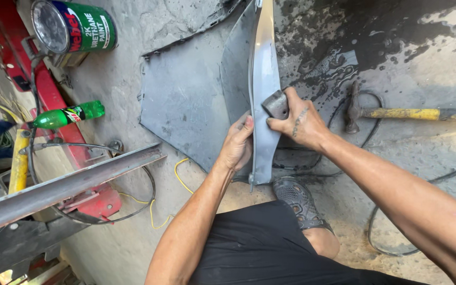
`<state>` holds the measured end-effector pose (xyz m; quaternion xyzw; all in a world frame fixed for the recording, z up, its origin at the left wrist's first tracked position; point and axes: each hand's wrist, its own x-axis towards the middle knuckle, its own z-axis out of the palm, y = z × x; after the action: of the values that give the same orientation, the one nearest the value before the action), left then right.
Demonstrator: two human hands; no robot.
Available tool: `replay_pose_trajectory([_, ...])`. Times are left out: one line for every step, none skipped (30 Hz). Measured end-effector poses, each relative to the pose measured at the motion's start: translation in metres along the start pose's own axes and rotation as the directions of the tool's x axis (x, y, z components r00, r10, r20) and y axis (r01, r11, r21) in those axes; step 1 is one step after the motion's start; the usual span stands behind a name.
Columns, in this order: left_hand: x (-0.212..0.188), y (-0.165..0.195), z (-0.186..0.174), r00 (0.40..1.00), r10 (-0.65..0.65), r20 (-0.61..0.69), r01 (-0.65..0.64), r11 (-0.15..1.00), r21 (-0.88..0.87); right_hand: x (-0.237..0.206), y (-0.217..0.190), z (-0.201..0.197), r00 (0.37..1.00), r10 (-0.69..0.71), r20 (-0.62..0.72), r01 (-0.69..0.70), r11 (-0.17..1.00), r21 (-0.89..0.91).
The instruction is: The person uses a heat gun to warm a silver metal panel, then wipes it with a cloth. They use a metal block and hammer to shape the edge of the panel, repeatedly heating and hammering to adjust its curvature.
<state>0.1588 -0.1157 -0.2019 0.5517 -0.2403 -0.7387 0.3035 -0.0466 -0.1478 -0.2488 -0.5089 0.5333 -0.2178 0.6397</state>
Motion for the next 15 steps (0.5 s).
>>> replay_pose_trajectory([-0.001, -0.002, 0.002, 1.000, 0.025, 0.001, -0.025, 0.999, 0.026, -0.001, -0.001, 0.003, 0.999, 0.026, -0.031, -0.026, 0.999, 0.031])
replay_pose_trajectory([-0.001, -0.002, 0.002, 0.999, 0.048, 0.000, -0.048, 0.998, 0.047, -0.002, -0.002, 0.005, 0.999, 0.002, -0.045, -0.001, 1.000, 0.027])
replay_pose_trajectory([-0.002, -0.002, 0.004, 1.000, 0.025, -0.013, -0.024, 0.999, 0.024, -0.002, -0.003, 0.005, 0.999, -0.017, -0.047, 0.018, 1.000, 0.020])
replay_pose_trajectory([-0.002, -0.001, 0.005, 1.000, 0.023, -0.017, -0.023, 1.000, 0.004, -0.001, -0.004, 0.003, 0.997, -0.056, -0.058, 0.056, 0.998, 0.004])
replay_pose_trajectory([0.003, 0.004, 0.006, 0.999, 0.042, -0.006, -0.042, 0.999, -0.003, 0.001, -0.006, -0.002, 0.997, -0.069, -0.029, 0.069, 0.998, -0.004])
replay_pose_trajectory([0.010, 0.012, 0.006, 1.000, 0.023, 0.005, -0.022, 0.999, -0.047, 0.003, -0.007, -0.007, 0.997, -0.071, -0.002, 0.071, 0.997, -0.009])
replay_pose_trajectory([0.014, 0.020, 0.005, 1.000, -0.008, 0.007, 0.009, 0.995, -0.102, 0.003, -0.008, -0.012, 0.997, -0.059, 0.041, 0.059, 0.998, -0.014])
replay_pose_trajectory([0.018, 0.026, 0.006, 0.999, -0.045, 0.010, 0.046, 0.986, -0.160, 0.004, -0.009, -0.016, 0.995, -0.067, 0.073, 0.071, 0.996, -0.053])
replay_pose_trajectory([0.028, 0.035, 0.007, 0.999, 0.035, 0.005, -0.035, 0.999, 0.013, 0.005, -0.011, -0.021, 0.993, -0.072, 0.098, 0.080, 0.993, -0.088])
replay_pose_trajectory([0.038, 0.044, 0.007, 0.993, 0.116, 0.009, -0.116, 0.975, 0.187, 0.007, -0.013, -0.024, 0.989, -0.076, 0.126, 0.092, 0.989, -0.119])
replay_pose_trajectory([0.047, 0.054, 0.007, 0.980, 0.197, 0.020, -0.192, 0.915, 0.356, 0.009, -0.015, -0.027, 0.993, -0.059, 0.105, 0.073, 0.989, -0.130])
replay_pose_trajectory([0.056, 0.061, 0.007, 0.981, 0.196, 0.004, -0.186, 0.920, 0.345, 0.012, -0.018, -0.031, 0.995, -0.043, 0.089, 0.055, 0.989, -0.140])
replay_pose_trajectory([0.063, 0.068, 0.008, 0.981, 0.195, -0.018, -0.178, 0.926, 0.334, 0.016, -0.021, -0.035, 0.997, -0.027, 0.078, 0.039, 0.988, -0.149])
replay_pose_trajectory([0.068, 0.071, 0.009, 0.981, 0.190, -0.037, -0.168, 0.932, 0.322, 0.020, -0.023, -0.039, 1.000, -0.020, 0.022, 0.024, 0.979, -0.204])
replay_pose_trajectory([0.072, 0.072, 0.012, 0.972, 0.228, -0.052, -0.191, 0.903, 0.386, 0.026, -0.025, -0.044, 0.999, -0.022, -0.045, 0.010, 0.966, -0.258])
